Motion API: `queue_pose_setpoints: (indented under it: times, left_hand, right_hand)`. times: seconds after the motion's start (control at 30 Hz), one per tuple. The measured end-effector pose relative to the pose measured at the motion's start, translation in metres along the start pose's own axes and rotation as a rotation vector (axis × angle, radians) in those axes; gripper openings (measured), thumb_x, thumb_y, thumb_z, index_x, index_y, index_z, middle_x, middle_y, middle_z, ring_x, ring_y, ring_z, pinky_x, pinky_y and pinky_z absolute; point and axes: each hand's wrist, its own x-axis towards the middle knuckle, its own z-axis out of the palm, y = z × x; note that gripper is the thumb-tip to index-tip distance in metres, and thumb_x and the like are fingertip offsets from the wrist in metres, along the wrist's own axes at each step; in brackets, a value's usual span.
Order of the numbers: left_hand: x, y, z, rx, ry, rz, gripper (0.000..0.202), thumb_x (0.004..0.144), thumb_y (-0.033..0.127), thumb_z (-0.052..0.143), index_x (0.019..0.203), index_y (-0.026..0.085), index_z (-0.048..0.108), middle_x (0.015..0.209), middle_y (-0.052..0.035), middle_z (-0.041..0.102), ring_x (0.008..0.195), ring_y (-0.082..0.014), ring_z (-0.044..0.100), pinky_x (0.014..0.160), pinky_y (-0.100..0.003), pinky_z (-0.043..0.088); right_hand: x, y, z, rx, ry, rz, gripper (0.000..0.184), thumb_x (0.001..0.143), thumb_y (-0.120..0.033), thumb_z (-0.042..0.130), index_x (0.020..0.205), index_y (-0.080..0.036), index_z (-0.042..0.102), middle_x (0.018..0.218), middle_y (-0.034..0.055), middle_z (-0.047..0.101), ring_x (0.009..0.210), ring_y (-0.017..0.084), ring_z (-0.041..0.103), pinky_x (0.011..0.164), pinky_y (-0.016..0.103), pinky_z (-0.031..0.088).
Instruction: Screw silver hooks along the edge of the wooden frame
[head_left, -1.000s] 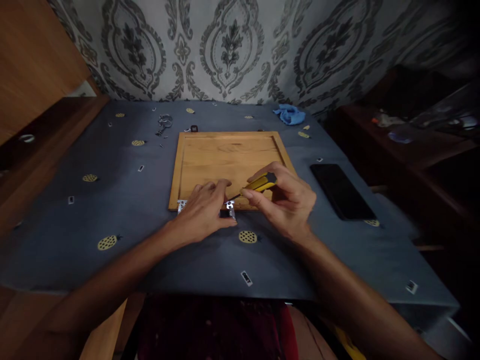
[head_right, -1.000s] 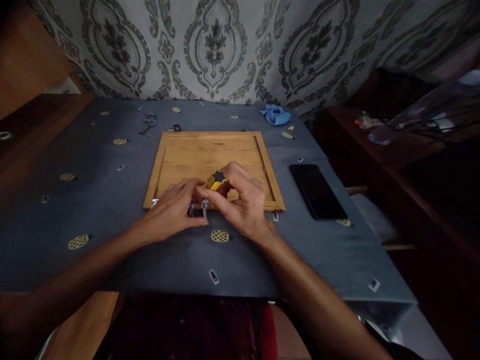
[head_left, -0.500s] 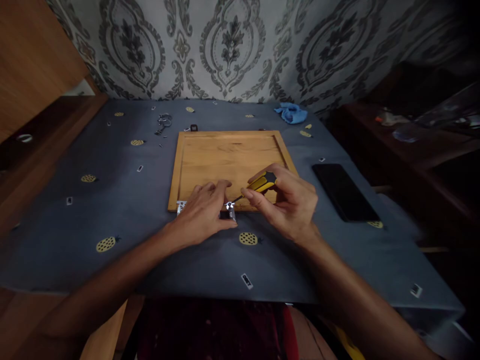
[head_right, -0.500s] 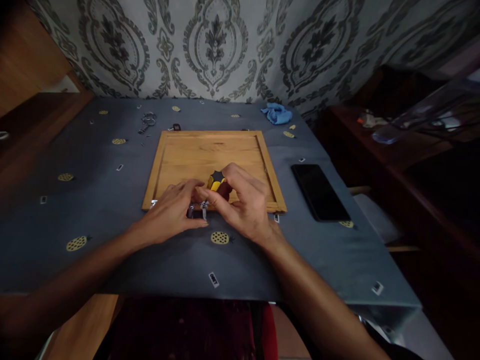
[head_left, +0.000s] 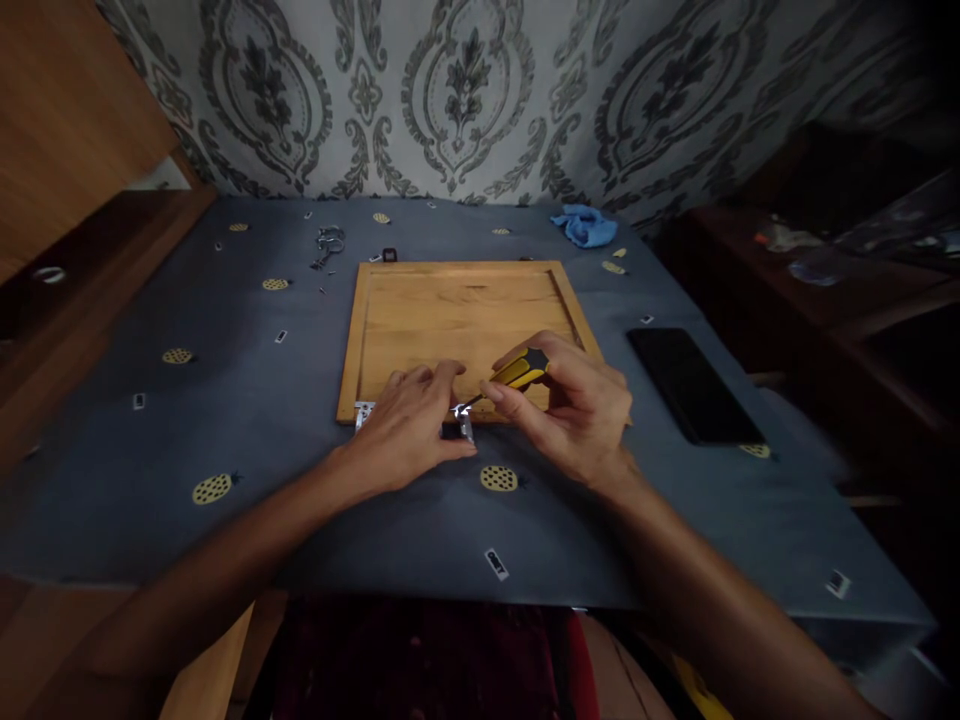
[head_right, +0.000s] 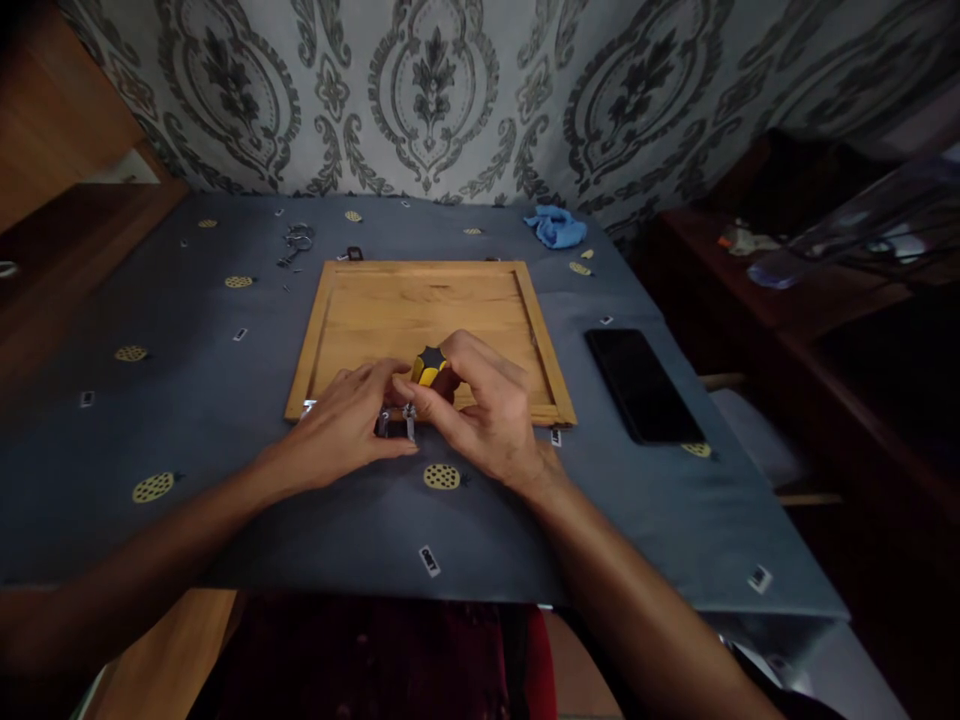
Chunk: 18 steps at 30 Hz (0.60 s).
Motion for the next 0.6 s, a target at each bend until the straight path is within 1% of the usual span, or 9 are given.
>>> queue_pose_setpoints:
  times: [0.07, 0.13, 0.23, 0.33, 0.4, 0.47, 0.53, 0.6]
  left_hand:
    - [0.0005, 0.0001, -0.0001, -0.003, -0.007, -0.002, 0.07, 0.08, 0.032, 0.084, 0.136, 0.016, 0.044, 0.133, -0.0152, 0.064, 0.126, -0.036, 0.058, 0.105, -0.05, 0.045]
    - [0.0006, -0.0002, 0.0, -0.009, -0.007, 0.0, 0.071, 0.079, 0.031, 0.084, 0.136, 0.016, 0.044, 0.133, -0.0153, 0.064, 0.126, -0.0357, 0.058, 0.104, -0.05, 0.045]
    - [0.0003, -0.0005, -0.0001, -0.006, 0.005, 0.006, 0.07, 0.079, 0.032, 0.085, 0.134, 0.016, 0.045, 0.129, -0.0151, 0.065, 0.122, -0.0355, 0.06, 0.101, -0.049, 0.047]
    - [0.0001, 0.0002, -0.0011, 0.006, 0.001, -0.009, 0.066, 0.079, 0.032, 0.085, 0.13, 0.016, 0.047, 0.119, -0.0133, 0.067, 0.114, -0.0348, 0.062, 0.097, -0.048, 0.047]
    - [0.0002, 0.0008, -0.0017, 0.005, -0.016, -0.02, 0.064, 0.079, 0.032, 0.085, 0.129, 0.016, 0.047, 0.115, -0.0122, 0.067, 0.113, -0.0344, 0.062, 0.097, -0.048, 0.047]
    - [0.0002, 0.0008, -0.0016, -0.003, -0.023, -0.018, 0.066, 0.079, 0.032, 0.085, 0.13, 0.016, 0.047, 0.114, -0.0117, 0.068, 0.113, -0.0341, 0.062, 0.097, -0.048, 0.047]
    - [0.0, -0.0002, -0.0008, -0.013, -0.015, -0.011, 0.069, 0.078, 0.032, 0.085, 0.132, 0.017, 0.045, 0.115, -0.0114, 0.068, 0.114, -0.0338, 0.062, 0.098, -0.048, 0.047]
    - [-0.0002, -0.0015, 0.0003, -0.016, 0.001, -0.003, 0.071, 0.079, 0.033, 0.085, 0.135, 0.018, 0.044, 0.119, -0.0116, 0.068, 0.117, -0.0342, 0.061, 0.1, -0.049, 0.047]
  right_hand:
    - [-0.0009, 0.0004, 0.0006, 0.017, -0.014, 0.014, 0.018, 0.09, -0.025, 0.075, 0.078, -0.022, 0.061, 0.071, -0.0004, 0.062, 0.065, 0.015, 0.06, 0.058, 0.03, 0.046]
    - [-0.0018, 0.0013, 0.0016, 0.041, -0.009, 0.058, 0.02, 0.088, -0.028, 0.077, 0.077, -0.022, 0.061, 0.07, -0.0002, 0.062, 0.064, 0.016, 0.059, 0.058, 0.031, 0.046]
    - [-0.0014, 0.0024, 0.0023, 0.139, -0.006, 0.197, 0.025, 0.085, -0.035, 0.08, 0.076, -0.022, 0.062, 0.071, 0.0001, 0.062, 0.063, 0.015, 0.058, 0.055, 0.03, 0.046]
    - [0.0017, 0.0013, 0.0001, 0.297, -0.06, 0.34, 0.019, 0.087, -0.039, 0.078, 0.089, -0.023, 0.069, 0.079, 0.0005, 0.066, 0.062, 0.013, 0.06, 0.053, 0.027, 0.051]
    - [0.0044, -0.0007, -0.0029, 0.381, -0.109, 0.404, 0.019, 0.089, -0.039, 0.076, 0.095, -0.022, 0.072, 0.081, 0.0007, 0.069, 0.059, 0.012, 0.061, 0.053, 0.026, 0.054]
    - [0.0067, -0.0028, -0.0057, 0.429, -0.13, 0.443, 0.021, 0.087, -0.041, 0.078, 0.091, -0.021, 0.074, 0.08, 0.0011, 0.071, 0.056, 0.011, 0.062, 0.05, 0.025, 0.054]
    - [0.0078, -0.004, -0.0068, 0.445, -0.115, 0.451, 0.024, 0.083, -0.042, 0.081, 0.082, -0.02, 0.073, 0.077, 0.001, 0.07, 0.055, 0.01, 0.061, 0.047, 0.023, 0.053]
    - [0.0076, -0.0039, -0.0055, 0.438, -0.091, 0.441, 0.026, 0.08, -0.042, 0.084, 0.078, -0.019, 0.072, 0.073, 0.0004, 0.068, 0.054, 0.01, 0.06, 0.045, 0.022, 0.052]
